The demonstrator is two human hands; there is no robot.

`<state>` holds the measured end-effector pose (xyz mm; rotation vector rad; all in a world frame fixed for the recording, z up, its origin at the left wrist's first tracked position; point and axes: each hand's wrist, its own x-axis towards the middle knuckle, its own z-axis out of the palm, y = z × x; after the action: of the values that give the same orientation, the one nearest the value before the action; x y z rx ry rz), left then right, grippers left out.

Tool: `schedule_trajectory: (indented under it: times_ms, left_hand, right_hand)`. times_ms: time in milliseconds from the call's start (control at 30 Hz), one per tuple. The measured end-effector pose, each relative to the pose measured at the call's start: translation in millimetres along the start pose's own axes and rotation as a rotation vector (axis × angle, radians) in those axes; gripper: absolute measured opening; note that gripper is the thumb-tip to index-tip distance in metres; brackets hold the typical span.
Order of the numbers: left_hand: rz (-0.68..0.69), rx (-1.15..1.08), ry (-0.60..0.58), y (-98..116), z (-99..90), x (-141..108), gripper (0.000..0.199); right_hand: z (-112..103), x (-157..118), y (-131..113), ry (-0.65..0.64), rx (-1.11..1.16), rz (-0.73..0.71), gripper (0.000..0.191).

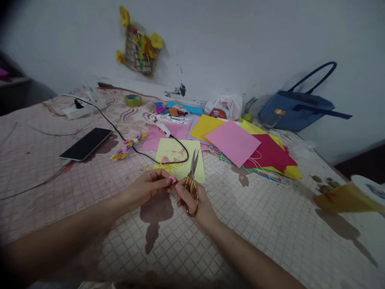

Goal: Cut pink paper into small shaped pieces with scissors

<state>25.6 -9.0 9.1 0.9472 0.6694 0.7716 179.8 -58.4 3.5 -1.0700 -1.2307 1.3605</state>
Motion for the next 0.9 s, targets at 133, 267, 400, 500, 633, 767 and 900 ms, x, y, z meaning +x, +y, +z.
schedule_trajectory:
  times_ms: [133,267,400,500,633,767,900]
  left_hand:
    - [-0.015,-0.138,0.063,9,-8.2,5,0.015]
    - [0.02,-0.197,0.065,15,-13.4,8,0.011]
    - [-0.047,-0.223,0.107,16,-15.4,9,0.007]
    - [-0.072,-0.246,0.106,17,-15.6,9,0.005]
    - [-0.069,-0.27,0.072,16,-14.9,8,0.005]
    - [-0.054,-0.275,0.041,14,-14.2,7,0.004]
    - [-0.039,-0.283,0.039,12,-13.7,8,0.011]
  right_hand:
    - [2,-3,-1,-0.326,0.378,0.199,0.052]
    - [0,-7,5,-0.549,0.543,0.324,0.068]
    - [-1,-9,9,-0.614,0.598,0.372,0.071]
    - [0,-8,9,-0.611,0.612,0.409,0.07]
    - [2,-5,10,-0.588,0.644,0.412,0.069]
    - [4,-4,10,-0.566,0.659,0.382,0.067]
    - [4,-3,9,-0.535,0.668,0.378,0.068]
